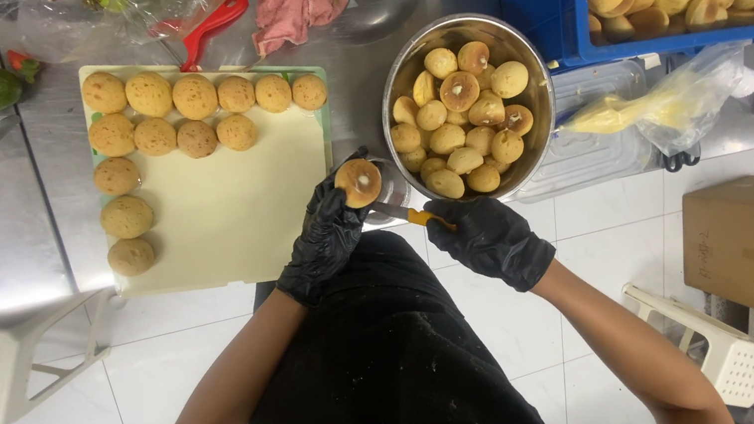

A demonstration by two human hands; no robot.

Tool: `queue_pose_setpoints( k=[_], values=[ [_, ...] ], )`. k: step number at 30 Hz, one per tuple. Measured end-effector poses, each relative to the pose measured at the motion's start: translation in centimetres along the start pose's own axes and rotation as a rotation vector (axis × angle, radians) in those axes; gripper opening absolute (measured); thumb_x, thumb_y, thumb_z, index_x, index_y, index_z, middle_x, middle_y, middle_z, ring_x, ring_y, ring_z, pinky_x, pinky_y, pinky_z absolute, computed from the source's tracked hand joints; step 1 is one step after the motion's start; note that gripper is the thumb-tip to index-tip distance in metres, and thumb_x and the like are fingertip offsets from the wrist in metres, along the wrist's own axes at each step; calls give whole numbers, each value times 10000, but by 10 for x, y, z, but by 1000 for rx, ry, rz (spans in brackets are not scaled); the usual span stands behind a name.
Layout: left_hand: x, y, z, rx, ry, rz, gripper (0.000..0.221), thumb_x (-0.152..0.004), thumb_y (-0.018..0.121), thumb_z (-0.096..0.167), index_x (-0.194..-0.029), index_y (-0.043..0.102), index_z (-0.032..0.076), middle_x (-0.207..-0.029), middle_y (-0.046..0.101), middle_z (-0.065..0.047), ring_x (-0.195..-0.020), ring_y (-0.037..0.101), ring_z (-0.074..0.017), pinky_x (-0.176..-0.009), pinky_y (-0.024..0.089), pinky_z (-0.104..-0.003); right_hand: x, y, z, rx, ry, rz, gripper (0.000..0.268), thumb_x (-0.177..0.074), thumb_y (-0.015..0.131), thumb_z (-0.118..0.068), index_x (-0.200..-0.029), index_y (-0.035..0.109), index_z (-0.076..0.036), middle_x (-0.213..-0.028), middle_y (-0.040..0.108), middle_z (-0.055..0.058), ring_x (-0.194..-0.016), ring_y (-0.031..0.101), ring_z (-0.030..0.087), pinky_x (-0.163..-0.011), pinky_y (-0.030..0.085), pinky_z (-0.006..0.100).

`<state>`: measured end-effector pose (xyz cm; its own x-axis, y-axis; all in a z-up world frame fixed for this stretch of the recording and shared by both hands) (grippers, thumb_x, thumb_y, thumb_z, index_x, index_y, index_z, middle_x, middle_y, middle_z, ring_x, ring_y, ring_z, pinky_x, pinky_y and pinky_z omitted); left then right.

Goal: Cutting, filling small bread rolls with cream, and sifting ingredients onto them in a bakery environment.

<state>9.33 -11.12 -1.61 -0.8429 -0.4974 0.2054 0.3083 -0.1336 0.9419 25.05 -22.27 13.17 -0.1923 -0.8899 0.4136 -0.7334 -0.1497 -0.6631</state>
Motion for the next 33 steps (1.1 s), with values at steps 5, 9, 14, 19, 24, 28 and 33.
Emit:
queue_pose_setpoints(
  k=[5, 9, 14, 19, 24, 28, 33],
  values=[
    [-4, -10, -4, -63, -8, -13, 691, -1035, 644, 311, -1556, 373, -55, -1516, 494, -175, -1408, 495, -246, -1206, 400, -370, 5, -18, -20, 109, 49, 12, 187, -936, 654, -226, -1042, 716, -85, -731, 690, 80, -638, 653, 244, -596, 530, 380],
    [2, -5, 2, 108, -77, 152, 683, -1013, 636, 319, -1545, 342, 7, -1542, 470, -98, -1434, 470, -206, -1248, 384, -369, 21, -34, -20, 112, -11, 42, 190, -935, 635, -210, -1050, 702, -75, -701, 685, 61, -622, 649, 218, -577, 525, 364],
    [6, 4, 28, 174, 13, 55, 746, -1023, 645, 358, -1581, 316, -11, -1499, 497, -146, -1415, 505, -286, -1250, 383, -471, 68, -31, 24, -254, 284, 124, 402, -920, 655, -241, -1275, 705, -58, -649, 635, -6, -559, 575, 92, -511, 459, 247],
    [15, 8, 49, 85, 53, 50, 742, -1032, 645, 381, -1615, 316, 59, -1506, 502, -130, -1340, 544, -260, -1197, 412, -443, 123, 25, 71, -994, 185, 264, 653, -947, 658, -422, -1393, 654, 55, -727, 511, -25, -650, 432, 67, -565, 371, 214],
    [20, 19, 54, 8, 14, 102, 727, -1031, 634, 380, -1613, 316, 81, -1530, 490, -117, -1318, 538, -223, -1154, 427, -415, 122, 78, 68, -1441, 365, 419, 497, -1020, 605, -355, -1321, 626, 40, -688, 506, 5, -589, 430, 120, -528, 388, 268],
    [18, 26, 48, -55, -41, 66, 722, -1022, 632, 355, -1613, 315, 88, -1544, 466, -91, -1370, 493, -194, -1171, 419, -401, 86, 74, 41, -1575, 357, 419, 411, -1015, 558, -307, -1289, 574, -1, -950, 635, 52, -791, 552, 134, -714, 487, 297],
    [20, 25, 44, -46, -81, 28, 705, -1020, 632, 341, -1596, 323, 78, -1523, 470, -79, -1379, 490, -209, -1164, 428, -416, 34, 68, 72, -1241, 367, 596, 324, -1013, 533, -162, -1309, 573, -37, -1151, 687, 66, -990, 621, 143, -902, 537, 321]
  ],
)
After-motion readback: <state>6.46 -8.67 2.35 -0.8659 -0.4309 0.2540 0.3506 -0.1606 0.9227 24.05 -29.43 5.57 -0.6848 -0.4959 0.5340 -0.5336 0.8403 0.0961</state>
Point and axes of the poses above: each hand's wrist, its own x-axis away from the middle knuckle, its own y-axis out of the palm, z = x × y, the point moved 4 cm from there along -x, towards the middle knuckle
